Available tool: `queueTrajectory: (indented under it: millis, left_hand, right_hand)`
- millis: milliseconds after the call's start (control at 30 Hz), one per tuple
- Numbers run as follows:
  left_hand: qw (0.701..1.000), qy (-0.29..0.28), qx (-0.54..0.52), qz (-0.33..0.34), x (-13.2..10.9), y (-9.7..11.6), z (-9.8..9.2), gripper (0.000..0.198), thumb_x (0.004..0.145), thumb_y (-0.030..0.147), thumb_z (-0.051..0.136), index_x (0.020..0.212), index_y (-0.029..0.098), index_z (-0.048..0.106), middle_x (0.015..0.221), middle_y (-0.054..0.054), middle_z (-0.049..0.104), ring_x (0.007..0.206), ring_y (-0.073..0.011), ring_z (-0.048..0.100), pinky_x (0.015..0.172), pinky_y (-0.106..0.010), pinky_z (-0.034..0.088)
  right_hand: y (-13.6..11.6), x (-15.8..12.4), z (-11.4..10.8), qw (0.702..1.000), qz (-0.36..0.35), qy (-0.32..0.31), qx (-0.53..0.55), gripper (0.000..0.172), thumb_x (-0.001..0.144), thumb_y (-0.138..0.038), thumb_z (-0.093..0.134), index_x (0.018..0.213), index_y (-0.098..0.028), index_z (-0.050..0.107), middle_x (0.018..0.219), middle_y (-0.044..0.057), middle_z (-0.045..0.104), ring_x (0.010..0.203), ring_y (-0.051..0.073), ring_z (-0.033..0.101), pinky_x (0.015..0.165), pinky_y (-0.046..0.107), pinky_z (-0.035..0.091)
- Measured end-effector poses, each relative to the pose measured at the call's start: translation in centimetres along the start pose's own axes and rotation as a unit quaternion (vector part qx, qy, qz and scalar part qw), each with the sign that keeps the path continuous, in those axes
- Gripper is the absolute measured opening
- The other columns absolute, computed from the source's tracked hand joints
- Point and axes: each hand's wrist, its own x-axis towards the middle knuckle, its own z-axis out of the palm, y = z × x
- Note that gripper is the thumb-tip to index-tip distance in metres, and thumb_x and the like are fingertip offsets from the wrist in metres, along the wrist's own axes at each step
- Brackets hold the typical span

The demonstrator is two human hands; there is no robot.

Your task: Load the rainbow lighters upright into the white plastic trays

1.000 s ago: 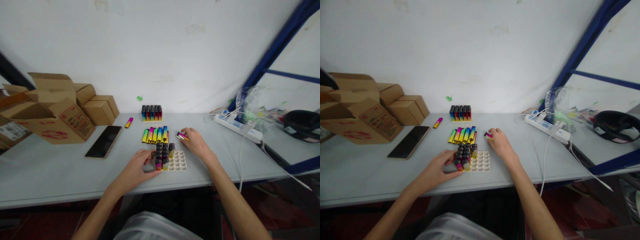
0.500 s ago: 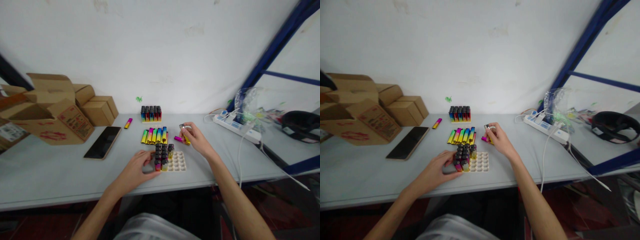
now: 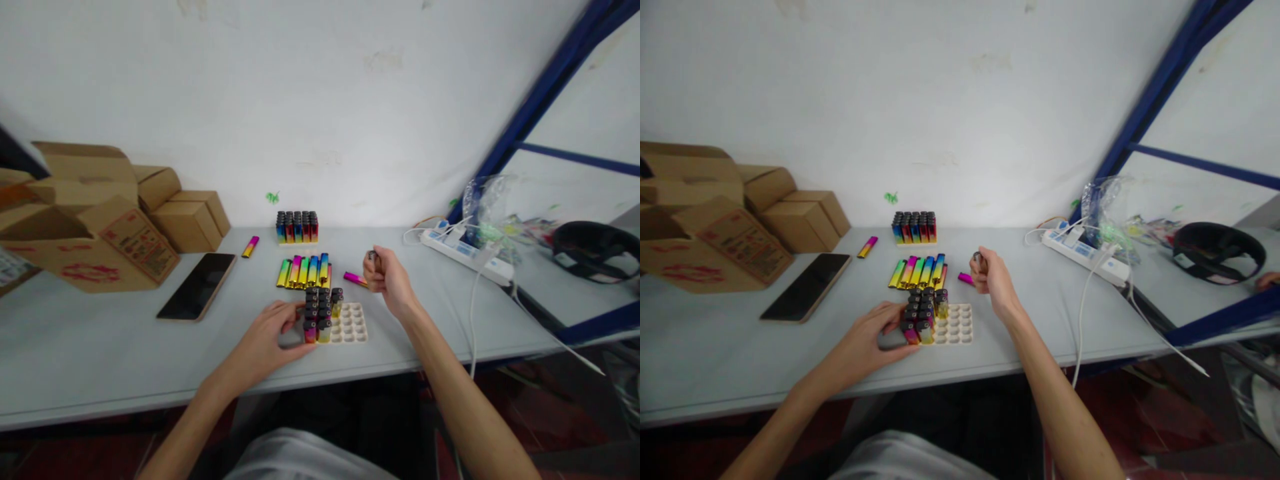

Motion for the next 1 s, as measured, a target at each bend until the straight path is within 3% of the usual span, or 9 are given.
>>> queueTrajectory:
  millis: [300, 433, 533, 600, 667, 733, 833, 900, 1000]
  left_hand:
    - [1.000, 0.002, 0.010, 0.007, 0.0, -0.8, 0.3, 0.043, 0.083, 0.051, 0.075, 0.073, 0.024, 0.043, 0.086, -0.002, 0.059, 0.083, -0.0237, 0.058, 0.075, -0.034, 0.046]
    - [1.000, 0.004, 0.009, 0.006, 0.1, -0.8, 0.4, 0.045, 0.082, 0.051, 0.075, 0.072, 0.024, 0.041, 0.087, -0.003, 0.059, 0.084, -0.0239, 0.058, 0.076, -0.034, 0.046]
    - [1.000, 0.005, 0.009, 0.008, 0.1, -0.5, 0.3, 0.044, 0.082, 0.051, 0.075, 0.073, 0.024, 0.042, 0.085, -0.002, 0.058, 0.083, -0.0238, 0.058, 0.076, -0.034, 0.046]
    - [1.000, 0.006, 0.010, 0.007, 0.1, -0.3, 0.2, 0.044, 0.082, 0.050, 0.076, 0.072, 0.024, 0.041, 0.084, -0.001, 0.058, 0.082, -0.0234, 0.058, 0.074, -0.033, 0.046]
    - [1.000, 0.004, 0.009, 0.009, 0.0, -0.2, 0.1, 0.042, 0.082, 0.049, 0.076, 0.073, 0.024, 0.042, 0.084, -0.001, 0.058, 0.081, -0.0232, 0.057, 0.072, -0.032, 0.045]
    - [1.000, 0.001, 0.008, 0.012, 0.0, -0.1, 0.1, 0.040, 0.083, 0.049, 0.075, 0.075, 0.024, 0.044, 0.083, -0.001, 0.057, 0.081, -0.0231, 0.057, 0.072, -0.032, 0.045]
    - [1.000, -0.004, 0.005, 0.015, 0.0, -0.2, 0.1, 0.043, 0.085, 0.050, 0.074, 0.074, 0.025, 0.042, 0.084, -0.001, 0.057, 0.084, -0.0235, 0.057, 0.075, -0.033, 0.045]
    - [1.000, -0.005, 0.003, 0.016, -0.1, -0.2, 0.1, 0.045, 0.085, 0.051, 0.074, 0.073, 0.025, 0.040, 0.086, -0.001, 0.057, 0.086, -0.0237, 0.056, 0.077, -0.033, 0.045]
    - [1.000, -0.008, -0.002, 0.013, -0.1, -0.1, 0.1, 0.043, 0.085, 0.049, 0.075, 0.075, 0.025, 0.041, 0.083, 0.000, 0.055, 0.087, -0.0235, 0.055, 0.079, -0.034, 0.045]
  right_hand:
    - [-0.1, -0.1, 0.4, 0.999, 0.051, 0.005, 0.007, 0.026, 0.077, -0.036, 0.041, 0.055, -0.023, 0.035, 0.052, -0.009, 0.016, 0.045, 0.008, 0.005, 0.039, 0.021, 0.006]
    - [-0.1, -0.2, 0.4, 0.998, 0.061, -0.012, 0.003, 0.029, 0.080, -0.038, 0.041, 0.056, -0.023, 0.036, 0.054, -0.009, 0.015, 0.047, 0.008, 0.005, 0.041, 0.022, 0.004]
    - [-0.1, -0.2, 0.4, 0.999, 0.047, -0.021, 0.000, 0.040, 0.088, -0.048, 0.044, 0.058, -0.022, 0.038, 0.055, -0.009, 0.016, 0.048, 0.008, 0.005, 0.043, 0.022, 0.004]
    - [-0.1, -0.2, 0.3, 0.999, 0.019, -0.037, -0.004, 0.049, 0.093, -0.059, 0.046, 0.062, -0.020, 0.047, 0.057, -0.008, 0.021, 0.048, 0.008, 0.011, 0.043, 0.022, 0.008]
    - [-0.2, -0.3, 0.1, 0.998, -0.016, -0.062, -0.010, 0.053, 0.095, -0.064, 0.048, 0.074, -0.017, 0.061, 0.061, -0.006, 0.033, 0.050, 0.008, 0.024, 0.046, 0.022, 0.021]
    - [-0.4, -0.5, -0.3, 0.995, -0.044, -0.086, -0.033, 0.050, 0.098, -0.062, 0.051, 0.093, -0.016, 0.071, 0.070, -0.002, 0.044, 0.058, 0.010, 0.040, 0.055, 0.024, 0.035]
    - [-1.0, -1.1, -0.9, 0.985, -0.064, -0.117, -0.110, 0.044, 0.101, -0.056, 0.053, 0.113, -0.018, 0.075, 0.080, 0.000, 0.052, 0.071, 0.013, 0.051, 0.067, 0.027, 0.043]
    - [-1.5, -1.5, -1.2, 0.978, -0.066, -0.138, -0.143, 0.039, 0.101, -0.052, 0.057, 0.117, -0.021, 0.074, 0.084, 0.001, 0.057, 0.076, 0.014, 0.056, 0.072, 0.029, 0.047]
    - [-2.3, -2.2, -1.1, 0.970, -0.075, -0.169, -0.157, 0.028, 0.094, -0.045, 0.070, 0.107, -0.021, 0.075, 0.092, 0.003, 0.067, 0.086, 0.017, 0.064, 0.080, 0.032, 0.052]
